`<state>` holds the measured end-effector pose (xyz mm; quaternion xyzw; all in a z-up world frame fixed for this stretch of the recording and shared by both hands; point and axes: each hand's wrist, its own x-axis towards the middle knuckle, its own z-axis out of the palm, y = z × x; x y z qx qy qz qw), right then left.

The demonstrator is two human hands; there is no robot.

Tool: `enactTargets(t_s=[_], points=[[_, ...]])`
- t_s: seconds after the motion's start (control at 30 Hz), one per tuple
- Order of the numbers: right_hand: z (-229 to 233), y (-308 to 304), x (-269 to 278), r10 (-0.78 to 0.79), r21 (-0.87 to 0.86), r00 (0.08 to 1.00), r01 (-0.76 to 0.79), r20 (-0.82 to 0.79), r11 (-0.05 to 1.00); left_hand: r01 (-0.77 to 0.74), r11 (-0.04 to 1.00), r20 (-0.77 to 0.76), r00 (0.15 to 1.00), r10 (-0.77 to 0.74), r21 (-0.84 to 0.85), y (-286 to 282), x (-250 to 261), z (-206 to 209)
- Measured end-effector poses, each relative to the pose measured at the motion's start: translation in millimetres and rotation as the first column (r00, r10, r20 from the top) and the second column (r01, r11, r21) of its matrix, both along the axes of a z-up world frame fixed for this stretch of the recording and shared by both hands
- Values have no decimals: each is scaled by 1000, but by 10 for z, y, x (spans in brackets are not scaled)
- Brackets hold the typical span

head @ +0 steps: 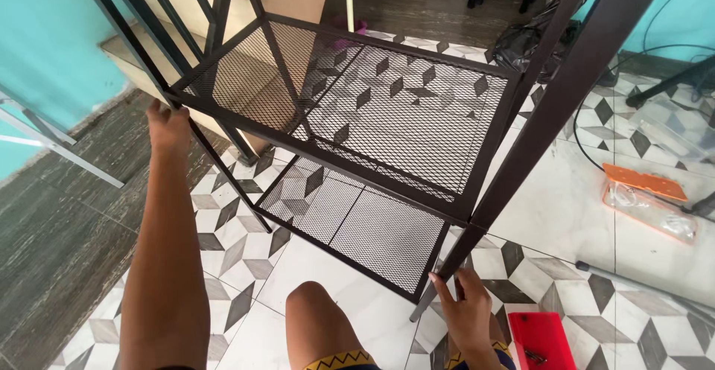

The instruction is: The person assembles a black metal mesh rack by attaching vertical poles to the frame using bolts and nuts. They position the frame, insert bolts through pre-drilled holes, and tighten the nuts by hand to secure the components.

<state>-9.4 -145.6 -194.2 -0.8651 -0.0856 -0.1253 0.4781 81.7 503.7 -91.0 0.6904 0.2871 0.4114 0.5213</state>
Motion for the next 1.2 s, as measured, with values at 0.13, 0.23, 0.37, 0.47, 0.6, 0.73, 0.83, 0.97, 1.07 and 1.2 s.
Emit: enactTargets(t_s=[0.13,0.23,0.37,0.47,0.6,0.73,0.83,0.97,1.07,1.2], points=[[-81,5,8,7,33,999,-8,36,999,-48,994,15,999,47,100,185,114,18],[-110,17,38,-6,20,998,7,-65,1000,-32,992,-42,998,37,119,170,87,163],[-144,-10,55,30,49,996,-26,-87,998,-16,991,-182,982,40,132,-120,72,468],[-218,-79,113,1,21,991,2,-137,1000,-26,1000,-242,970,24,-2,-326,-49,656],[-333,-311,422,-88,92,991,97,-105,991,36,999,-197,980,-28,39,-467,-328,581],[-374,-689,1072,-188,-7,978,190,86,982,152,966,-89,987,-136,210,-694,-484,504],[-449,-982,1545,-194,-99,971,209,142,973,356,934,128,926,-355,16,-935,-665,452],[-578,-1449,2085,-233,-191,959,262,162,946,437,899,91,895,-437,19,-1342,-861,460],[-609,-1795,2460,-220,-322,961,265,168,909,448,892,113,884,-453,62,-1699,-980,433],[-573,-1987,2628,-275,-239,948,307,158,921,454,890,141,879,-455,44,-2184,-1167,400]])
